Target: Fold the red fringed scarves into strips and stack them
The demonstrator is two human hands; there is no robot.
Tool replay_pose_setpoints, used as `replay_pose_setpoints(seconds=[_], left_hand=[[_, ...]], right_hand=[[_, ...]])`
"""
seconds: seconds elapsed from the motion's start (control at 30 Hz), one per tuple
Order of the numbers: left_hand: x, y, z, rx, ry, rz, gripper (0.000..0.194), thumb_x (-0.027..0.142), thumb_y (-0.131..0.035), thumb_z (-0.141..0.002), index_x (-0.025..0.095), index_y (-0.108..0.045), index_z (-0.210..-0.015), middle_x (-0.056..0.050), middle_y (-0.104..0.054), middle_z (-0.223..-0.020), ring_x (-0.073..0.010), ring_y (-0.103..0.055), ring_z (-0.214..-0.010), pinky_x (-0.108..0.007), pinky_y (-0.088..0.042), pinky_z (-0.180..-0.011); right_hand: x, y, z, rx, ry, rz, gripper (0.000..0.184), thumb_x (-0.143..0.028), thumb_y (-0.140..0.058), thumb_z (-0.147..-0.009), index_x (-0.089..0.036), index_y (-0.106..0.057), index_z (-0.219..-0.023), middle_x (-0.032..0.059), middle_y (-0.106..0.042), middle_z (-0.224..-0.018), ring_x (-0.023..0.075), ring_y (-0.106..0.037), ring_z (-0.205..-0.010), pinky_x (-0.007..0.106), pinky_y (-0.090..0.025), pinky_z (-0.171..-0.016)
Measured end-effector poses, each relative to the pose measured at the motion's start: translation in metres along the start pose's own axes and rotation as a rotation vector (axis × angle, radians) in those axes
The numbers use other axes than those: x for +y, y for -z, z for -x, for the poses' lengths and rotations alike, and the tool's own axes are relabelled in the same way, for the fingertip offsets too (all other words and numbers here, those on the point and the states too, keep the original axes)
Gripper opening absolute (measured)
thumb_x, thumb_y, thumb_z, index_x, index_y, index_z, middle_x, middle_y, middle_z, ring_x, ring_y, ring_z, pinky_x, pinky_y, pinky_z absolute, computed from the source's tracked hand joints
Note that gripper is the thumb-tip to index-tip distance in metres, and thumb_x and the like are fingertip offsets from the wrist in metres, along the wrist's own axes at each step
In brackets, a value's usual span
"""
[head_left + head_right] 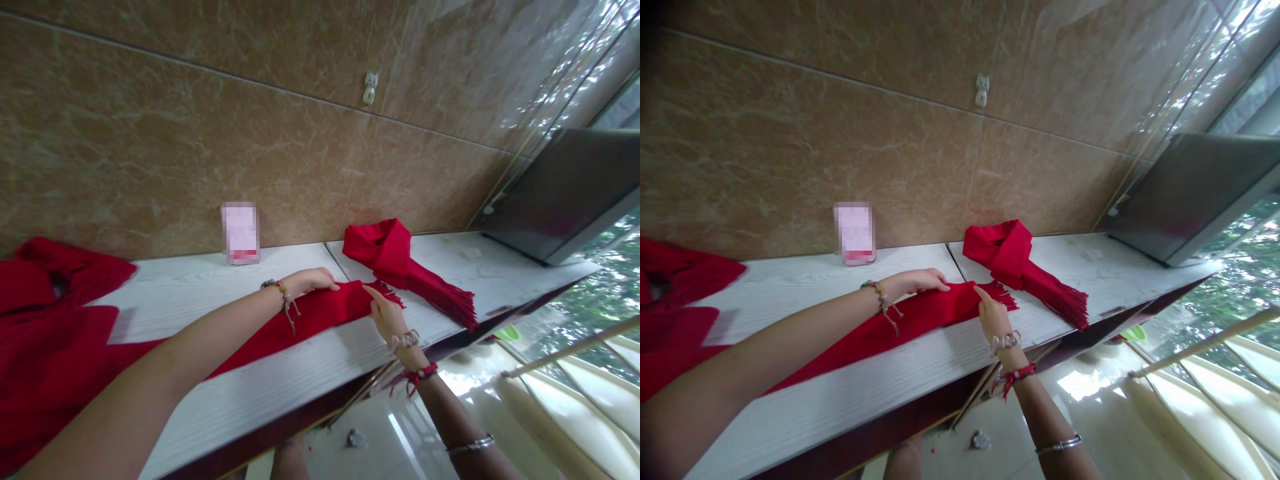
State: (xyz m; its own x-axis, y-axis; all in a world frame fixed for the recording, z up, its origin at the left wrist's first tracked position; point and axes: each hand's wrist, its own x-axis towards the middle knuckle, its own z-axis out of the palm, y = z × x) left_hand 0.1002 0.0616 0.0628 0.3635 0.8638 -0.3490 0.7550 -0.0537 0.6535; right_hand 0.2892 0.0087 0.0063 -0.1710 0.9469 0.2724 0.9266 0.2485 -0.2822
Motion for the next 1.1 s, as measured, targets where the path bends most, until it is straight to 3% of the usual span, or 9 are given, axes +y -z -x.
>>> replay_pose_setpoints(seconds=[0.17,0.4,0.53,0.63,0.73,0.83,0.9,1.1], left_hand=[[-0.012,-0.018,-0.008,0.159,-0.045,-0.135,0.016,0.019,-0.055,-0.07,0.012,-0.062,-0.083,-0.005,-0.065,-0.08,-0.0164,-0.058,-0.072,-0.021,-0.04,-0.058],[-0.008,-0.009,-0.012,0.271,-0.158,-0.227,0.02,0.025,-0.049,-0.078,0.017,-0.059,-0.093,-0.005,-0.064,-0.096,-0.016,-0.058,-0.084,-0.021,-0.041,-0.069],[-0.022,-0.015,-0.02,0.246,-0.142,-0.281,0.026,0.027,-0.052,-0.078,0.014,-0.057,-0.1,-0.009,-0.063,-0.097,-0.0183,-0.059,-0.084,-0.023,-0.043,-0.07],[-0.028,-0.022,-0.019,0.283,-0.179,-0.316,0.039,0.03,-0.051,-0.08,0.014,-0.048,-0.115,-0.011,-0.057,-0.111,-0.0205,-0.054,-0.098,-0.025,-0.041,-0.08],[-0.029,-0.028,-0.013,0.292,-0.311,-0.39,0.052,0.039,-0.047,-0.081,0.017,-0.037,-0.127,-0.013,-0.036,-0.133,-0.0233,-0.036,-0.12,-0.031,-0.029,-0.096],[-0.031,-0.039,-0.007,0.158,-0.425,-0.529,0.064,0.053,-0.04,-0.082,0.019,-0.026,-0.134,-0.013,-0.017,-0.143,-0.0264,-0.015,-0.13,-0.039,-0.019,-0.101],[-0.034,-0.047,-0.006,0.113,-0.439,-0.594,0.069,0.057,-0.035,-0.082,0.018,-0.02,-0.136,-0.013,-0.012,-0.144,-0.0267,-0.011,-0.131,-0.041,-0.016,-0.102],[-0.043,-0.059,-0.004,0.269,-0.447,-0.644,0.07,0.058,-0.025,-0.084,0.012,-0.017,-0.137,-0.013,-0.017,-0.143,-0.025,-0.013,-0.131,-0.038,-0.014,-0.103]], right_hand=[[0.022,-0.014,0.002,0.128,0.052,-0.13,0.051,-0.006,-0.035,-0.066,-0.018,-0.06,-0.109,0.0063,-0.064,-0.104,0.0157,-0.061,-0.089,0.027,-0.048,-0.079],[0.018,-0.017,-0.005,0.222,0.184,-0.113,0.048,-0.004,-0.032,-0.07,-0.017,-0.064,-0.103,0.0087,-0.053,-0.121,0.0162,-0.05,-0.11,0.032,-0.04,-0.094],[0.02,-0.021,-0.008,0.125,0.095,-0.052,0.05,-0.002,-0.033,-0.067,-0.016,-0.064,-0.104,0.0094,-0.054,-0.12,0.0174,-0.051,-0.108,0.033,-0.041,-0.093],[0.022,-0.022,-0.008,0.045,0.041,-0.002,0.05,-0.001,-0.035,-0.066,-0.016,-0.064,-0.104,0.0091,-0.055,-0.119,0.0174,-0.052,-0.108,0.031,-0.04,-0.094],[0.02,-0.015,-0.009,0.044,-0.003,0.019,0.048,-0.002,-0.036,-0.066,-0.017,-0.065,-0.102,0.0075,-0.055,-0.119,0.0175,-0.051,-0.109,0.03,-0.039,-0.095],[0.01,-0.007,-0.016,0.12,-0.03,0.026,0.043,-0.007,-0.035,-0.073,-0.017,-0.063,-0.104,0.0074,-0.055,-0.119,0.0177,-0.05,-0.109,0.031,-0.038,-0.095],[0.001,-0.005,-0.025,0.13,-0.015,0.044,0.04,-0.013,-0.034,-0.079,-0.016,-0.06,-0.11,0.0088,-0.054,-0.12,0.0177,-0.048,-0.111,0.031,-0.038,-0.094],[-0.006,-0.02,-0.033,-0.103,-0.074,0.163,0.041,-0.021,-0.032,-0.087,-0.026,-0.043,-0.126,0.0069,-0.047,-0.128,0.0184,-0.041,-0.118,0.04,-0.036,-0.094]])
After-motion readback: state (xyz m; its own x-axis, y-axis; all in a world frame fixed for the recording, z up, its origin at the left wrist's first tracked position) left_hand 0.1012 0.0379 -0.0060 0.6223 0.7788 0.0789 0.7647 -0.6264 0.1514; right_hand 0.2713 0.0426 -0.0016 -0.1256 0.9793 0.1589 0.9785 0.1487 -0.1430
